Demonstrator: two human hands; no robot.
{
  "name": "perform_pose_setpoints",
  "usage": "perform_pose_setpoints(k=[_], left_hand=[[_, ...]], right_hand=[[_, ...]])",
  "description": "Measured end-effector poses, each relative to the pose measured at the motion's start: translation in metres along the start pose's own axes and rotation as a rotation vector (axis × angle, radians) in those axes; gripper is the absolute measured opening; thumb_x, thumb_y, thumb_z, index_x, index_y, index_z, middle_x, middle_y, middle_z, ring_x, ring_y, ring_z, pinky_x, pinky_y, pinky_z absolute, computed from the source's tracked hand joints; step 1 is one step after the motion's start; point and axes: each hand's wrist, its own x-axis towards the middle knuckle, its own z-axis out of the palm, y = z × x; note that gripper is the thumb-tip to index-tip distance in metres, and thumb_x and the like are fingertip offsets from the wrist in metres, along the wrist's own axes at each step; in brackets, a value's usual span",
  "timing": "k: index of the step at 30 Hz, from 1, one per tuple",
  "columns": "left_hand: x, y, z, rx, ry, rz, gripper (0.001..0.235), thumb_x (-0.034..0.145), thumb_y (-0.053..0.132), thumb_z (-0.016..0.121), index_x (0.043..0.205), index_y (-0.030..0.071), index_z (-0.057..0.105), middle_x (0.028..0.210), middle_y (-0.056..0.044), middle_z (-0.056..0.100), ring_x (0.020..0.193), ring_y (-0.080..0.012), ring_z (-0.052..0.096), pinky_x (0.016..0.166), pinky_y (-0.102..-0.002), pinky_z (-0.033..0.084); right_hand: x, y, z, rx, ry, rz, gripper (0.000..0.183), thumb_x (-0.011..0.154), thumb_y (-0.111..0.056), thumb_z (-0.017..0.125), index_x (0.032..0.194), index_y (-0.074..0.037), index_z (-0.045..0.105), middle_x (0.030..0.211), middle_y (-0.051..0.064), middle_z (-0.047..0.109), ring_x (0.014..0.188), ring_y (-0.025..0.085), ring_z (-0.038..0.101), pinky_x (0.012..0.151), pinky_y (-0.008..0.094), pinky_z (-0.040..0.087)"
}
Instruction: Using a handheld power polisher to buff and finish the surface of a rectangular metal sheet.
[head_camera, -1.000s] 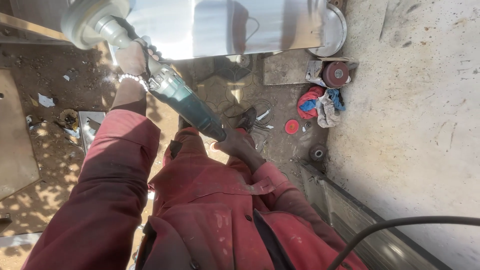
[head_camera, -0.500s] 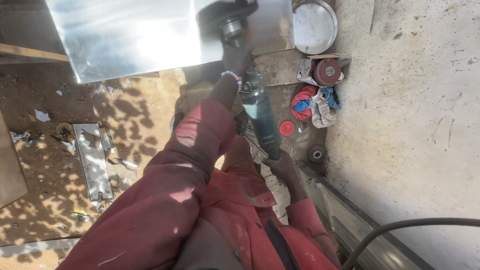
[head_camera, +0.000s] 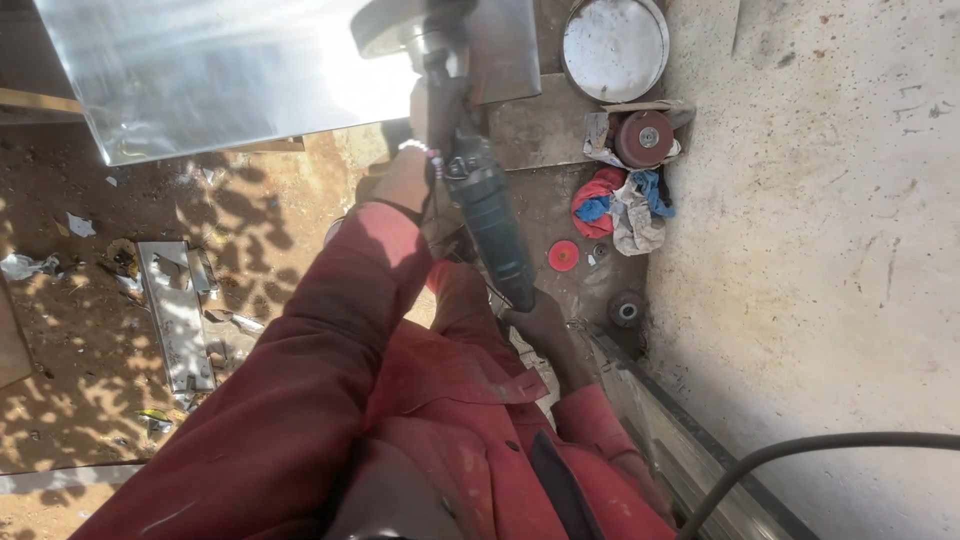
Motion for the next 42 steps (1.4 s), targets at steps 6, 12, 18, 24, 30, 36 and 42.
perform_pose_setpoints(k=[6,12,18,24,30,36,42], left_hand=[[-0.037,0.018,-0.061,-0.345,0.193,-0.142,0.006,0.08,0.001,0.066,0.076,0.003,0.063,0.057,-0.007,0.063,0.042,-0.0173,0.06,0.038,-0.028,0.051],[0.115,-0.124,0.026,0.512,0.446,0.549,0.044,0.074,0.013,0.072,0.116,0.012,0.057,0.092,-0.014,0.064,0.075,-0.0311,0.065,0.06,-0.036,0.055],[-0.061,0.056,0.065,-0.206,-0.092,-0.129,0.034,0.079,0.012,0.067,0.107,-0.008,0.06,0.067,-0.01,0.069,0.049,-0.0192,0.066,0.042,-0.03,0.052],[-0.062,0.068,0.039,-0.166,-0.124,-0.161,0.035,0.076,0.015,0.064,0.106,-0.001,0.059,0.068,-0.009,0.069,0.048,-0.0185,0.066,0.043,-0.03,0.052],[-0.004,0.021,-0.046,-0.355,0.013,-0.195,0.041,0.075,0.005,0.064,0.113,-0.002,0.051,0.06,-0.009,0.064,0.046,-0.0183,0.063,0.038,-0.03,0.046],[0.021,-0.009,-0.166,-0.505,0.137,-0.034,0.03,0.086,-0.003,0.062,0.111,0.013,0.056,0.058,-0.005,0.059,0.045,-0.0157,0.059,0.036,-0.027,0.051],[-0.006,0.019,-0.301,-0.589,0.268,-0.207,0.006,0.083,-0.004,0.063,0.085,0.002,0.063,0.059,-0.007,0.061,0.046,-0.0165,0.061,0.042,-0.029,0.057]], right_hand=[[0.003,-0.019,0.008,0.0,-0.143,-0.054,0.046,0.062,-0.037,0.071,0.102,-0.014,0.07,0.095,0.007,0.074,0.088,0.022,0.065,0.075,0.038,0.048],[-0.001,0.011,-0.009,0.035,-0.048,0.019,0.03,0.063,-0.034,0.071,0.08,-0.011,0.061,0.075,0.004,0.062,0.07,0.017,0.054,0.06,0.037,0.043],[0.003,0.035,-0.032,0.157,0.082,0.041,0.027,0.073,-0.025,0.08,0.066,-0.012,0.058,0.056,0.003,0.057,0.051,0.014,0.053,0.052,0.034,0.044],[-0.001,0.016,-0.017,0.16,0.084,0.002,0.027,0.073,-0.025,0.077,0.064,-0.012,0.055,0.053,0.003,0.055,0.049,0.013,0.053,0.05,0.033,0.044],[-0.011,-0.038,0.03,0.001,0.013,0.035,0.026,0.066,-0.029,0.072,0.069,-0.012,0.053,0.06,0.002,0.056,0.056,0.015,0.051,0.053,0.037,0.041],[-0.014,-0.101,0.086,-0.097,-0.089,-0.04,0.037,0.065,-0.034,0.07,0.094,-0.012,0.066,0.09,0.007,0.069,0.082,0.023,0.061,0.072,0.039,0.046],[-0.01,-0.176,0.143,-0.245,-0.209,-0.115,0.04,0.064,-0.028,0.065,0.102,-0.017,0.068,0.095,0.006,0.076,0.087,0.022,0.067,0.072,0.038,0.049]])
